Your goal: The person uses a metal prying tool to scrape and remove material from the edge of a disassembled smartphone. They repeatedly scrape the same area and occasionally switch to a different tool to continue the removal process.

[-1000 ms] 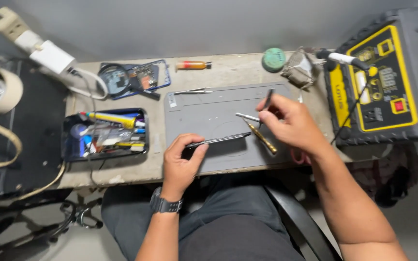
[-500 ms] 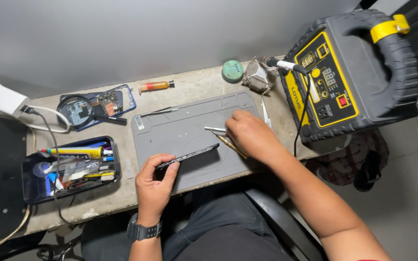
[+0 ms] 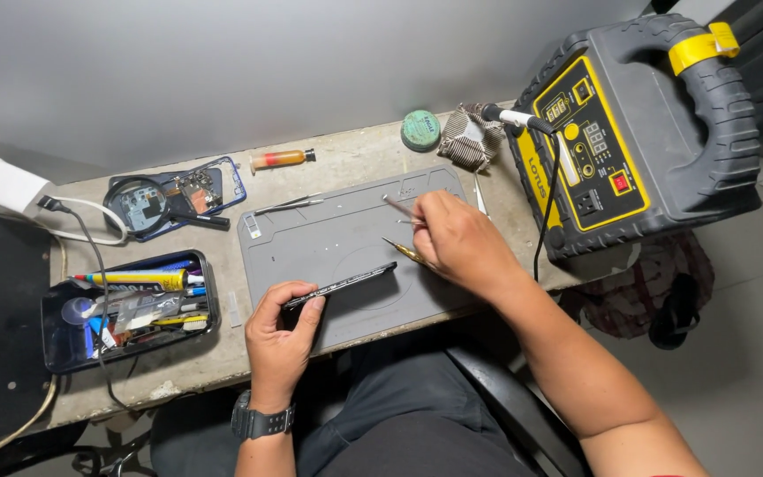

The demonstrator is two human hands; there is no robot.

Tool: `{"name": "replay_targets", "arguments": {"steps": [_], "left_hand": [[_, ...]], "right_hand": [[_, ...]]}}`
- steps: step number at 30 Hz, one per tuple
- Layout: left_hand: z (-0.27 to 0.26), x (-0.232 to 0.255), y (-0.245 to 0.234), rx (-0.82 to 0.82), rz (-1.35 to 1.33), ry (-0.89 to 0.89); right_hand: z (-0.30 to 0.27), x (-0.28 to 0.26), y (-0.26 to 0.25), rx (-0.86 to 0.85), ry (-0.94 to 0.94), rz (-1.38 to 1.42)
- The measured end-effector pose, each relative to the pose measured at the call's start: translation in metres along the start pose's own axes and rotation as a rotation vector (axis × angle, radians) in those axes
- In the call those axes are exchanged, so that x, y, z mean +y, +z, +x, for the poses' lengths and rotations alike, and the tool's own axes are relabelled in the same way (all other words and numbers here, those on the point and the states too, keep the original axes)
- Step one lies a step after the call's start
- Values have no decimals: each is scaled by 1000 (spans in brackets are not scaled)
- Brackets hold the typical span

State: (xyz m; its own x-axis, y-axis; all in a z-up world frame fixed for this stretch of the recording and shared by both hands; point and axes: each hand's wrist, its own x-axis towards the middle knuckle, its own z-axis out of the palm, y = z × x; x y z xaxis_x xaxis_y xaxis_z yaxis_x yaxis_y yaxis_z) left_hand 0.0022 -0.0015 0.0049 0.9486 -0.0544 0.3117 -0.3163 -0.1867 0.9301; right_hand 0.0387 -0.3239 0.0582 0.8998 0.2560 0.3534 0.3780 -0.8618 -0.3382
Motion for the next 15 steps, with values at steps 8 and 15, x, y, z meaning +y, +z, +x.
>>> {"name": "replay_targets", "arguments": {"steps": [8,15], "left_hand": [[4,-4,3,112,-38,39],[1,-5,0,124,-64,46]], "right_hand": [[-1,-32,13,64,245,1164],[-12,-66,36,-55,436,1447]]}}
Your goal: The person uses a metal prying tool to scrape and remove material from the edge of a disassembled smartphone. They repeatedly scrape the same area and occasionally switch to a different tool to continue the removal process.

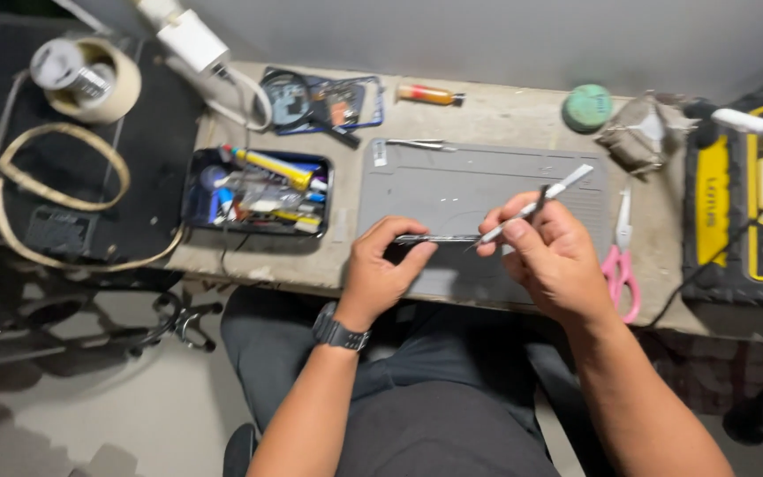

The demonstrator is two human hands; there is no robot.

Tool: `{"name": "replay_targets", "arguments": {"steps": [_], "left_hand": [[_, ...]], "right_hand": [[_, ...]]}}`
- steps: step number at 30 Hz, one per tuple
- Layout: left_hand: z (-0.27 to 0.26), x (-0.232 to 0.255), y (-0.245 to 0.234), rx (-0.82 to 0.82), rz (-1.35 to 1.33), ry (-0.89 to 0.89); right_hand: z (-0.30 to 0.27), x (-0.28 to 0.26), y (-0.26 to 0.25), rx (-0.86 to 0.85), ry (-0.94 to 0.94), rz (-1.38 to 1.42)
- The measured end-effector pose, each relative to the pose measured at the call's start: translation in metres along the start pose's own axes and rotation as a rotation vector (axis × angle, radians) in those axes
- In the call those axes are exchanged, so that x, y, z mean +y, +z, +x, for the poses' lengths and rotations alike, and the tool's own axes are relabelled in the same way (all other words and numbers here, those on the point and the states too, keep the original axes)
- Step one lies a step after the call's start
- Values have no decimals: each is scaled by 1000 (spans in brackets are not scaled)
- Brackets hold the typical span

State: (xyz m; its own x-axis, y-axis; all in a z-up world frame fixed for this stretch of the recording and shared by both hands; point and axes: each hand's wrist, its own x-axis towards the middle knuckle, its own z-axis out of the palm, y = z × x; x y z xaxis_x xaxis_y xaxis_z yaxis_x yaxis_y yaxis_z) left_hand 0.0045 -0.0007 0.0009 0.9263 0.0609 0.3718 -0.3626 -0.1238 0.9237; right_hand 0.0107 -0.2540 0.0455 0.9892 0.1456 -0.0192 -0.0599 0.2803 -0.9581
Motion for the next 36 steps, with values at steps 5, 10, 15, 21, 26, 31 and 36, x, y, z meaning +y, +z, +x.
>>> {"name": "replay_targets", "arguments": {"steps": [5,10,15,21,26,31,36], "left_hand": [[-1,2,0,3,-34,1],[-3,-4,2,-3,-57,-15],[-2,-4,0,-15,-53,-14],[-3,-3,0,-25,-60,-9],[-3,-6,-1,-30,-63,-6],[-3,-5,-1,-33,-68,3],[-2,-6,-1,-33,-70,0]], "right_hand": [[-3,-2,20,-23,-51,-26],[-4,-2,35,-37,-261,-272],[-1,-9,39,-43,-422,-579],[1,-4,39,-17,-460,-786],[1,0,37,-8,-422,-781],[2,-3,40,-17,-423,-739],[1,-4,40,-15,-419,-752]]}}
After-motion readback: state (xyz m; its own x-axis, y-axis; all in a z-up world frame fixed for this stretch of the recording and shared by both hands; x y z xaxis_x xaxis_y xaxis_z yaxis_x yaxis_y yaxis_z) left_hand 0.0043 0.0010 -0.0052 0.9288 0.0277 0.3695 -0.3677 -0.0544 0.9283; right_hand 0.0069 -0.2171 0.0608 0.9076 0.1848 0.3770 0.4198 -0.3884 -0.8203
